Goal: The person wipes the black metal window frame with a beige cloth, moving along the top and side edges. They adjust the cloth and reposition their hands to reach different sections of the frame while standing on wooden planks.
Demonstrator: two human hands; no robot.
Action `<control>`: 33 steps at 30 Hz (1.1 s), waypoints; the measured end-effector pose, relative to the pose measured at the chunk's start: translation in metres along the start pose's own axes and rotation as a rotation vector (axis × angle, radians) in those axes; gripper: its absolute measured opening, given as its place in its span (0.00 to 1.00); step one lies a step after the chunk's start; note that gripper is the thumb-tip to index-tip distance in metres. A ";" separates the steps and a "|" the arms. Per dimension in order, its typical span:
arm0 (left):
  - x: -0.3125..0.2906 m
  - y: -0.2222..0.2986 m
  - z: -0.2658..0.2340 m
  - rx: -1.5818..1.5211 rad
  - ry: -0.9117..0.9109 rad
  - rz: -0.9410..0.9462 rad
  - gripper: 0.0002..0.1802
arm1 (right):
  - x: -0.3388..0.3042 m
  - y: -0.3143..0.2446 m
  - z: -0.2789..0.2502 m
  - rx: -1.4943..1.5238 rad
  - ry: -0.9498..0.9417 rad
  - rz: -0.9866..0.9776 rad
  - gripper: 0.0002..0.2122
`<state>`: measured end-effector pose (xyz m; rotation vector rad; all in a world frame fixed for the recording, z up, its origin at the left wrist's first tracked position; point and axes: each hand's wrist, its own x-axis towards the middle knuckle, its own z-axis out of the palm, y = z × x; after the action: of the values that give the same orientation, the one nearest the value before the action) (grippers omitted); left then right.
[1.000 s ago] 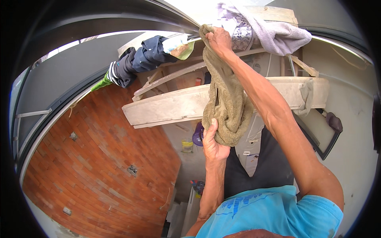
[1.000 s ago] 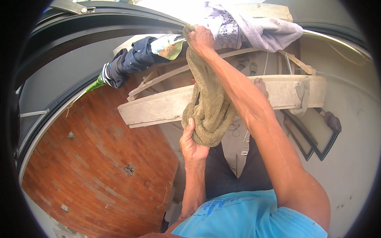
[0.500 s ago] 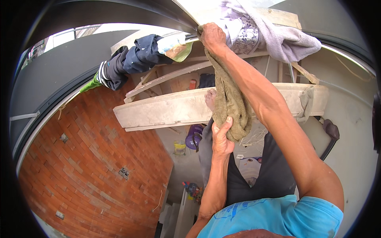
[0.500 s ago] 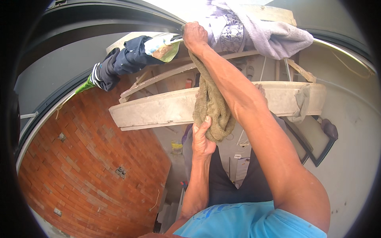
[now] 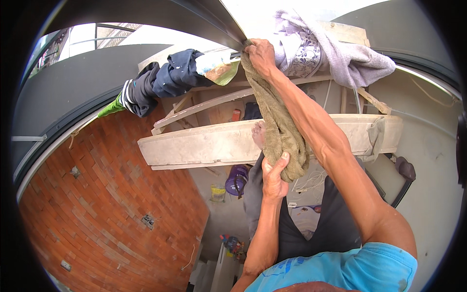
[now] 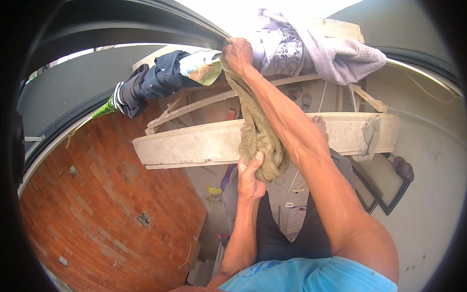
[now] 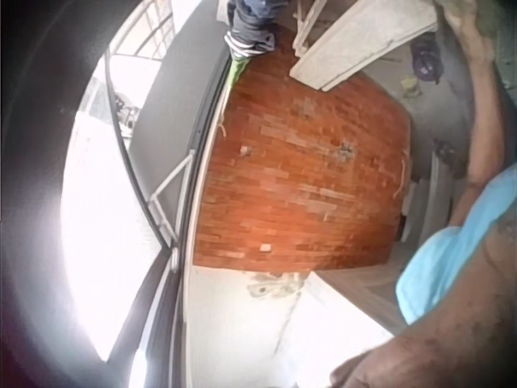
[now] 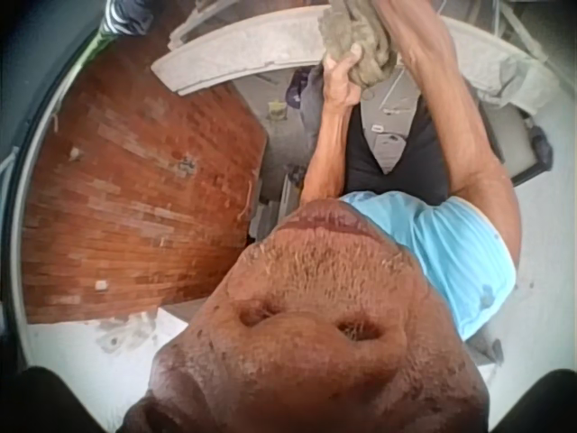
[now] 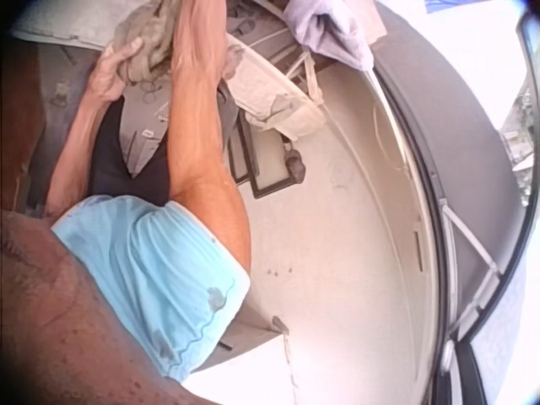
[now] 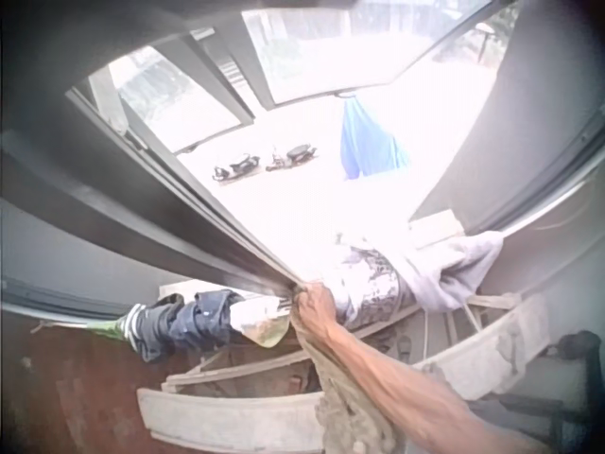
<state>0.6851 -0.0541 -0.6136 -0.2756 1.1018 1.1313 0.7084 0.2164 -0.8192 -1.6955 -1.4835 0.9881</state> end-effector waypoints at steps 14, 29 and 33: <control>-0.006 0.004 0.013 0.095 -0.203 -0.063 0.24 | -0.030 -0.168 -0.110 0.152 0.162 -0.517 0.05; -0.001 -0.006 0.017 0.131 -0.137 -0.037 0.22 | -0.026 -0.018 -0.023 -0.063 0.084 -0.265 0.07; -0.003 -0.005 0.014 0.135 -0.096 0.029 0.22 | -0.016 -0.015 -0.010 0.039 0.058 -0.261 0.08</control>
<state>0.6973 -0.0493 -0.6064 -0.0991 1.0941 1.0794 0.7089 0.2022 -0.7998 -1.4455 -1.5882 0.8158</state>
